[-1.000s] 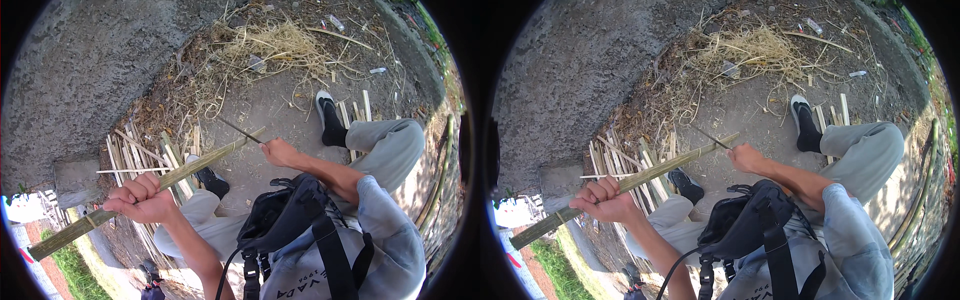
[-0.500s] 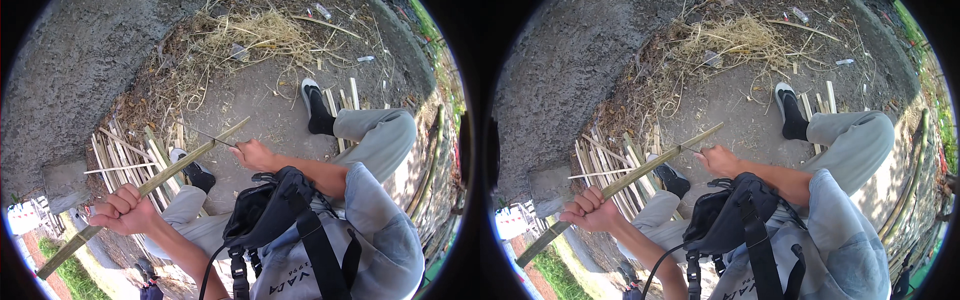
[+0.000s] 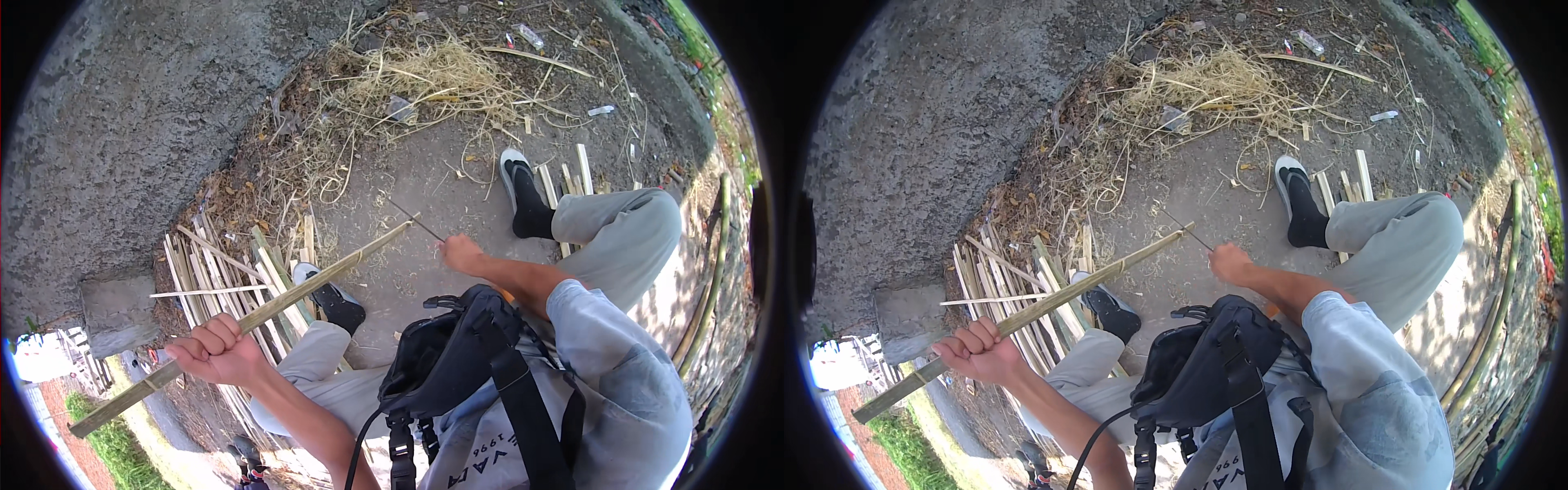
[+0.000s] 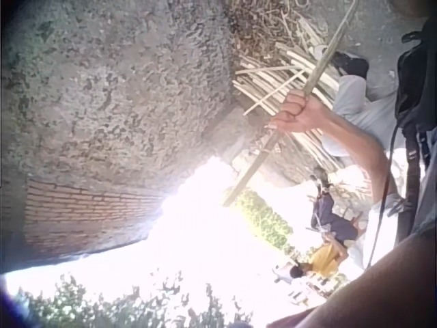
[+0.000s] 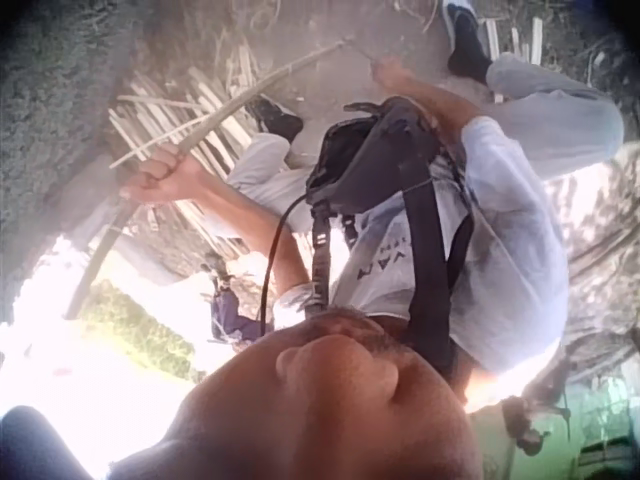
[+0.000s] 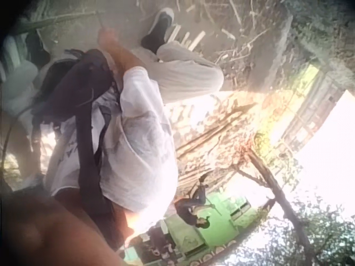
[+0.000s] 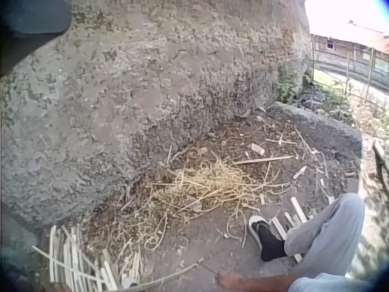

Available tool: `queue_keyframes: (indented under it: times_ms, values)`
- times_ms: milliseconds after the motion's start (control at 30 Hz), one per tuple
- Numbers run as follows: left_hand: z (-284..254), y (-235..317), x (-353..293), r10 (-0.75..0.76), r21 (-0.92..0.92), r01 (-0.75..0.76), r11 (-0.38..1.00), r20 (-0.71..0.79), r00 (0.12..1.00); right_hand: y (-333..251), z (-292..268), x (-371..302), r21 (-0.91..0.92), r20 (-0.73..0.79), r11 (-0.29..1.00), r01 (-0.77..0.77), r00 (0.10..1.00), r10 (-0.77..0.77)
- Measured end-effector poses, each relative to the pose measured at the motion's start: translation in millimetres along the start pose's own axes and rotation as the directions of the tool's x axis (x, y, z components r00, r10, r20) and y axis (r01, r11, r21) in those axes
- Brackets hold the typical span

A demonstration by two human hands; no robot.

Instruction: The person scrapes, whittles, and smooths bamboo strips using a knife.

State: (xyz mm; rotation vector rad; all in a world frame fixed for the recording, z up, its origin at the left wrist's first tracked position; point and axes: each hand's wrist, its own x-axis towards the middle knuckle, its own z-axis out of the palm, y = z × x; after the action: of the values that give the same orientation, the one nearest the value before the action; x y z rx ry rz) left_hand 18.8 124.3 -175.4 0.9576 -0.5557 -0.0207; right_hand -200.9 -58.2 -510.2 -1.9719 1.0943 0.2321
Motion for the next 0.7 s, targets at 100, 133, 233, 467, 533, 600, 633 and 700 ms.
queue_keyframes:
  times_ms: [100, 133, 233, 467, 533, 600, 633, 700]
  values:
    - [3.1, 13.0, 1.3, -0.002, -0.014, 0.002, 1.0, -0.003, 1.0, -33.6, -1.7, -37.2, -0.03, 0.024, 0.993, 0.114, 0.993, -0.113]
    - [6.7, 12.4, 0.8, -0.007, -0.037, 0.005, 0.999, -0.066, 0.998, -47.7, -11.8, -42.4, -0.023, 0.021, 0.983, 0.183, 0.983, -0.182]
    - [-0.5, 2.8, 2.0, -0.013, -0.03, 0.01, 1.0, -0.077, 0.997, -8.6, -4.4, -26.6, -0.034, -0.013, 0.995, 0.096, 0.995, -0.096]
    - [-3.8, 10.1, 2.0, -0.014, -0.055, 0.019, 0.998, 0.085, 0.996, -51.1, -21.9, -32.3, -0.094, 0.048, 0.985, 0.142, 0.989, -0.138]
    - [-5.1, 7.3, 7.1, -0.018, -0.117, 0.031, 0.993, 0.111, 0.994, -33.2, -11.9, -22.2, -0.085, 0.025, 0.994, 0.073, 0.997, -0.071]
    - [-11.6, 2.5, 6.9, -0.018, -0.125, 0.044, 0.991, 0.202, 0.979, -6.7, -4.5, -11.8, -0.072, -0.006, 0.997, 0.007, 1.0, -0.007]
    - [-12.0, 1.6, 7.4, -0.017, -0.119, 0.053, 0.992, 0.283, 0.959, 5.4, -4.2, -12.5, -0.131, 0.002, 0.991, 0.005, 1.0, -0.005]
    - [-7.8, 0.6, 11.2, -0.014, -0.124, 0.048, 0.991, 0.263, 0.965, 6.8, -6.1, -7.1, -0.193, 0.013, 0.981, 0.009, 1.0, -0.006]
